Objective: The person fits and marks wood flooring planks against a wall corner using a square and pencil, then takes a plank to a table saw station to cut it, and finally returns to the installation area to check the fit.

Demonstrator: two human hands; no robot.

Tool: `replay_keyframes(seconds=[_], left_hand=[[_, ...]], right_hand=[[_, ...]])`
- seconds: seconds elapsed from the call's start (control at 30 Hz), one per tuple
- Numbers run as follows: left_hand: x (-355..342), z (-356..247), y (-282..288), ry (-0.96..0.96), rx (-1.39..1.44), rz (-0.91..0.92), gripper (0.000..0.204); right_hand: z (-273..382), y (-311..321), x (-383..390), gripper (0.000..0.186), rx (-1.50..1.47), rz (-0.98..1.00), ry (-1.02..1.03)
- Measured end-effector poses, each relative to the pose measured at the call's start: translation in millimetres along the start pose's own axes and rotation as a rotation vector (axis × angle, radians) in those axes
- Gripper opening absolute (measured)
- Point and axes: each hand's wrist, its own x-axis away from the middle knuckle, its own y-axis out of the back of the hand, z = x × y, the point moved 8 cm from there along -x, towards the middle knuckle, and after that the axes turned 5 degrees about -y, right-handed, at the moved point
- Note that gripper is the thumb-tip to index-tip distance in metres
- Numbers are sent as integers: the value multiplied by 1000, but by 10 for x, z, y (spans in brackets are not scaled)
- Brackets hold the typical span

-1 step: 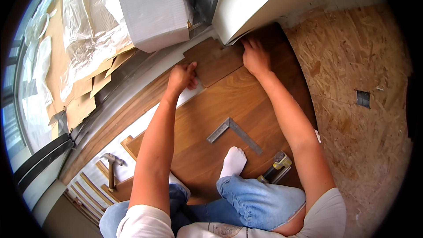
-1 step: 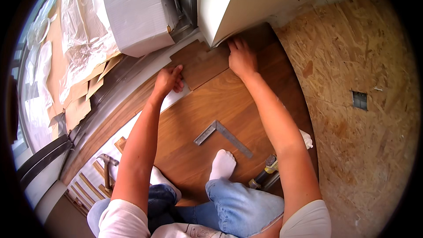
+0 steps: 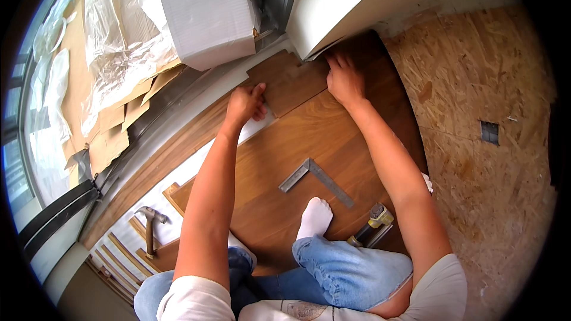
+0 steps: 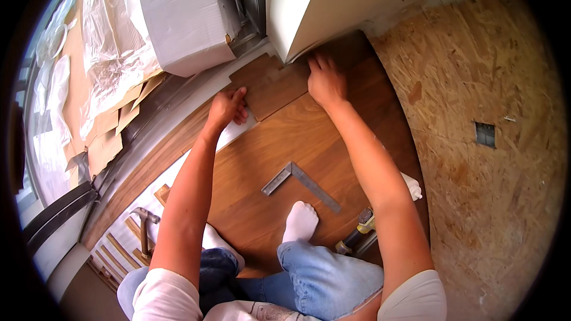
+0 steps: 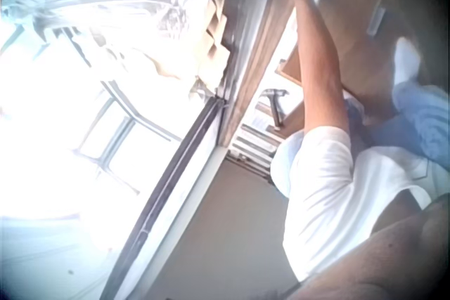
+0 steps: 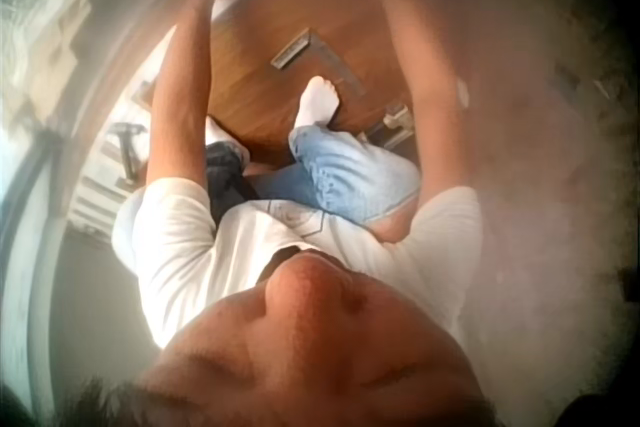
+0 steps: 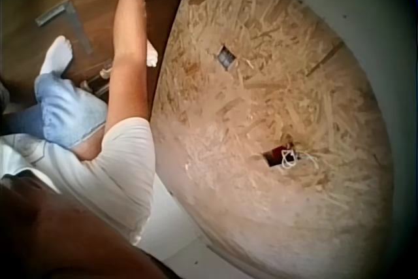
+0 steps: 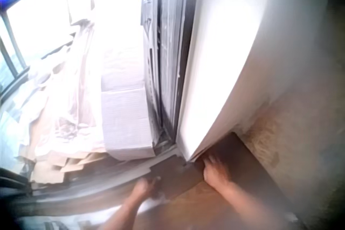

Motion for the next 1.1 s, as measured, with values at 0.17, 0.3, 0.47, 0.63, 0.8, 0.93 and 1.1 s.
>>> replay_keyframes(seconds=[0.17, 0.3, 0.47, 0.63, 0.8, 0.93, 1.1], left_hand=[[-55, 87, -57, 49, -21, -2, 55], [-10, 33, 27, 3, -43, -39, 52], [103, -35, -90, -86, -41, -194, 46], [233, -61, -42, -74, -102, -401, 45], [219, -56, -111, 7, -213, -303, 44], [153, -51, -134, -12, -296, -235, 44], [137, -9, -116, -22, -237, -212, 43]], right_hand=[[55, 280, 676, 37, -210, -14, -26], [74, 411, 1079, 22, -211, 25, -31], [-40, 462, 1439, 17, -214, 47, -85], [-44, 455, 1527, 18, -230, 70, -102], [-41, 457, 1544, 19, -238, 86, -120], [-52, 444, 1519, 19, -263, 94, -157], [-82, 405, 1507, 19, -309, 124, -191]])
